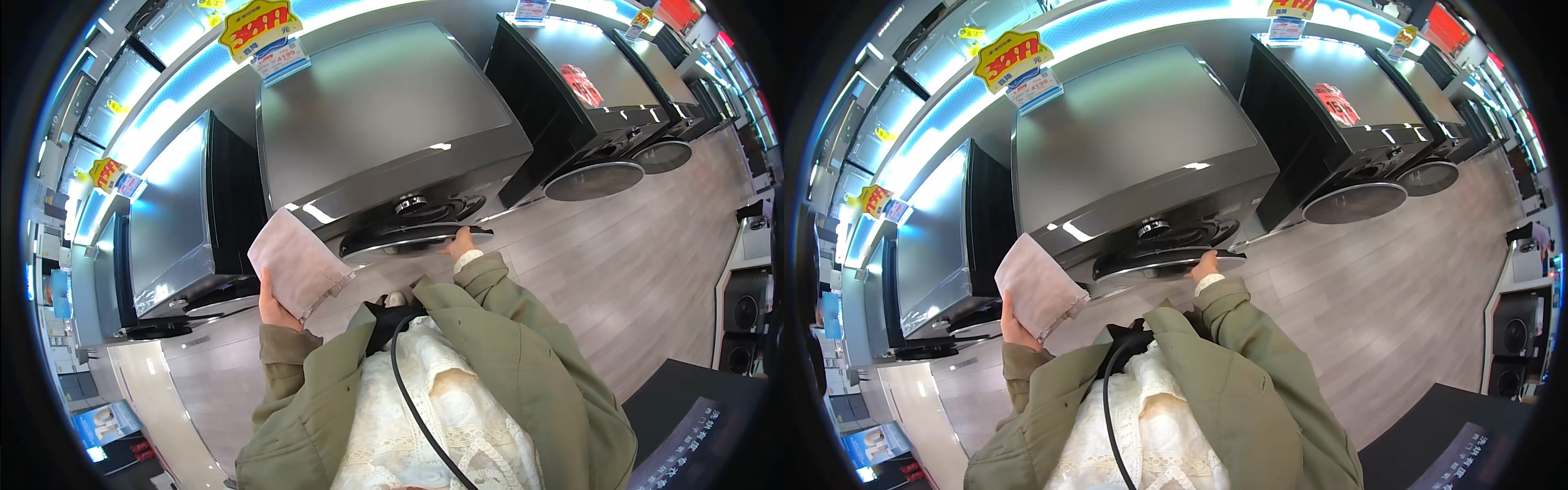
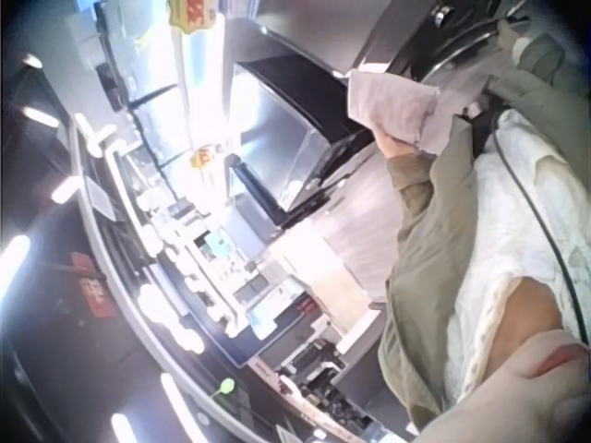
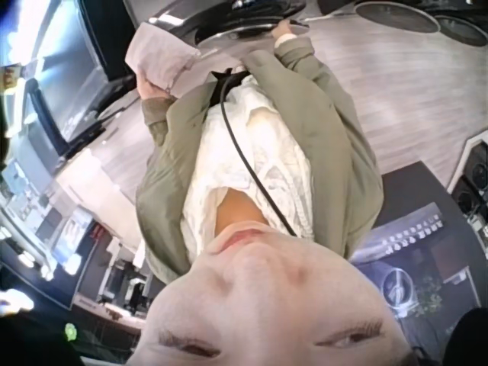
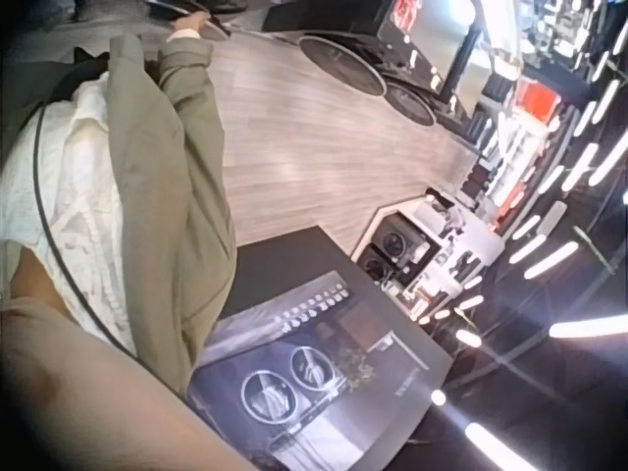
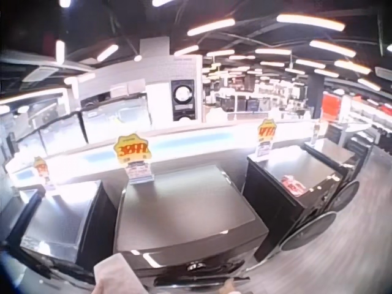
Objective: The person wipes the surfaces of several washing machines and dryers in a retail showroom using a cloth. They clean the tops, control panels, and doors of multiple units, moving from one appliance to the next in sequence.
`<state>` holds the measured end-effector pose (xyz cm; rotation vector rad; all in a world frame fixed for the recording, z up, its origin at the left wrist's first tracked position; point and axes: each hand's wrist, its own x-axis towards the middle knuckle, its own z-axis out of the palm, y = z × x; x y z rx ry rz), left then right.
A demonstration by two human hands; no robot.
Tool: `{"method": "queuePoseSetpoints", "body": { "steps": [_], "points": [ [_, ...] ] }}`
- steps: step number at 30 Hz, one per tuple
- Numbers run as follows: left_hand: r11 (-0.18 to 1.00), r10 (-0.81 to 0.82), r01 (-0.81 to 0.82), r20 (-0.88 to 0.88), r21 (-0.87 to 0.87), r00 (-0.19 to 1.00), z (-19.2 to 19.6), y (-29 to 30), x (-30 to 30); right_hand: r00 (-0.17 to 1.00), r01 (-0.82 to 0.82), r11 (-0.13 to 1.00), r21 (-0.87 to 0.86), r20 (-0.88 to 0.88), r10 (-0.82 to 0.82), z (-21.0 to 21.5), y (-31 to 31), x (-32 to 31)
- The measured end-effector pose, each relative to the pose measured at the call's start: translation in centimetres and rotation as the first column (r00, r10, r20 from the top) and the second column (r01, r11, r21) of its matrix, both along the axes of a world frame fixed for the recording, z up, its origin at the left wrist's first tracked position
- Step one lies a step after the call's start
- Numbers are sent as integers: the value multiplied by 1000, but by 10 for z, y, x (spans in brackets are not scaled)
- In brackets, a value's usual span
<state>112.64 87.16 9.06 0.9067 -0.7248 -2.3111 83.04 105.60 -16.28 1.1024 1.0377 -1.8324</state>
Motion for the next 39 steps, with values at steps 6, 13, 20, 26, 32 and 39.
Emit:
{"method": "queuePoseSetpoints", "body": {
  "steps": [6,13,20,26,32,39],
  "points": [
    [999,-11,9,-49,-35,999,8,-17,-10,992,-102,995,-2,-72,102,-8,9,4],
    [999,-2,1,-29,-41,1000,13,-38,-36,989,-99,993,68,-105,106,-22,11,11],
    [977,-214,214,2,-13,977,14,-103,-96,991,-54,974,219,-112,80,-9,39,16],
    [494,172,353,487,-795,856,-95,-171,-125,53,213,712,669,-736,675,86,-46,72],
    [-59,524,682,559,-728,643,-91,-150,-99,-595,228,623,749,-400,698,202,-204,80],
    [-79,579,722,558,-688,595,-96,-142,-94,-526,367,329,870,-97,845,173,-276,86]
  ]
}}
